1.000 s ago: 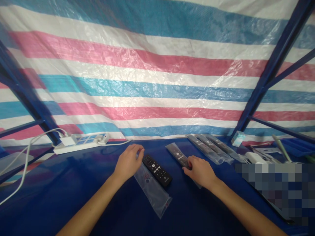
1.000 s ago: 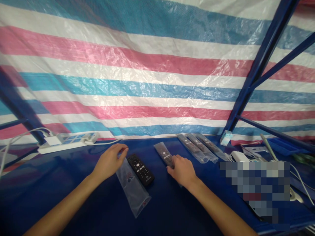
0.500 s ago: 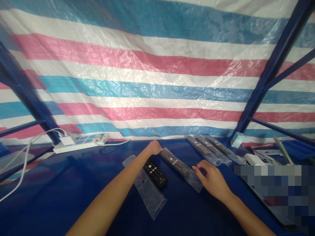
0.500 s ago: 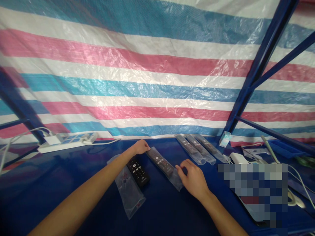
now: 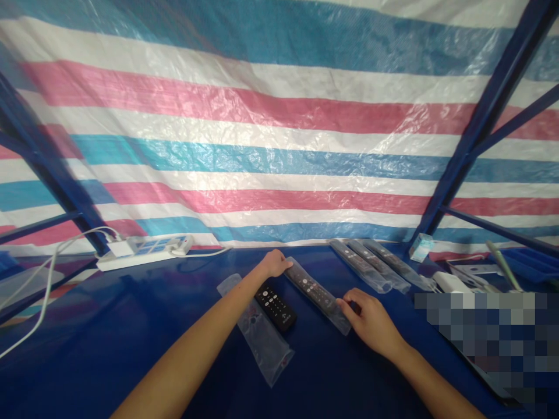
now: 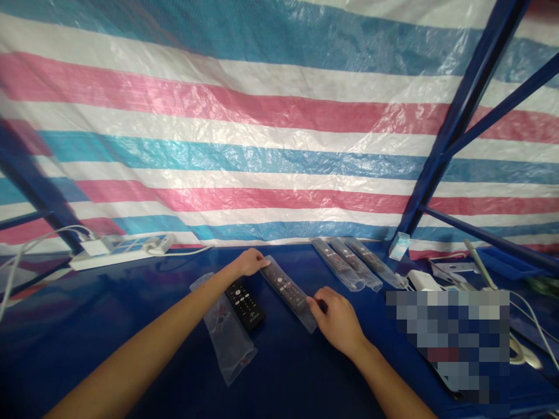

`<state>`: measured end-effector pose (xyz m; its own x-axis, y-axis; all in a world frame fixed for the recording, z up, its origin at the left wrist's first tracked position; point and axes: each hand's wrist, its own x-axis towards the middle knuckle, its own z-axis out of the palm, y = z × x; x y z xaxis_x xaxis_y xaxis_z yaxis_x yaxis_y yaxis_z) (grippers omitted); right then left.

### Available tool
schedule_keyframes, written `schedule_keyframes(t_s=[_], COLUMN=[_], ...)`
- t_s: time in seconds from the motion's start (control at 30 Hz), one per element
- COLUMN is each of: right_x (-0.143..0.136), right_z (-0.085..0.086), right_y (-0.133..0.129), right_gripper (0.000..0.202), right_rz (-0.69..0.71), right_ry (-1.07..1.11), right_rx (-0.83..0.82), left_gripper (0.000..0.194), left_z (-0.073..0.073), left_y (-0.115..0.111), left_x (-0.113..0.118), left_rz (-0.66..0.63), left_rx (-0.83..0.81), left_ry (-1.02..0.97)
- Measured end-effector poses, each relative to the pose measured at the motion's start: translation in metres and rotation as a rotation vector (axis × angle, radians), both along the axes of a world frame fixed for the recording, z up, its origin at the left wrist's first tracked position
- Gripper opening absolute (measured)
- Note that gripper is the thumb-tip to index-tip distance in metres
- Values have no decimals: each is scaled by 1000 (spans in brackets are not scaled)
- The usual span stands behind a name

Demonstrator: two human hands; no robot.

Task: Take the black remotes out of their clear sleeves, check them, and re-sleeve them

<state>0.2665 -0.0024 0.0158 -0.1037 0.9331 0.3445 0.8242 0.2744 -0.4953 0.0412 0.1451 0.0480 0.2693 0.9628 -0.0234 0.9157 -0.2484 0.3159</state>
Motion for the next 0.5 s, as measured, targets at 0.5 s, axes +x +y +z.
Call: schedule_keyframes(t_s=[0.5], right_x=[6], right_z=[3], right_y=[0], right_gripper=[47], right_rz=[-55], right_ry=[60], right_rx=[26], left_gripper=[22], left_z=[83], left_y=[-42], left_x=[-2], left_rz=[-70], left_rx=[435], left_ry=[-21])
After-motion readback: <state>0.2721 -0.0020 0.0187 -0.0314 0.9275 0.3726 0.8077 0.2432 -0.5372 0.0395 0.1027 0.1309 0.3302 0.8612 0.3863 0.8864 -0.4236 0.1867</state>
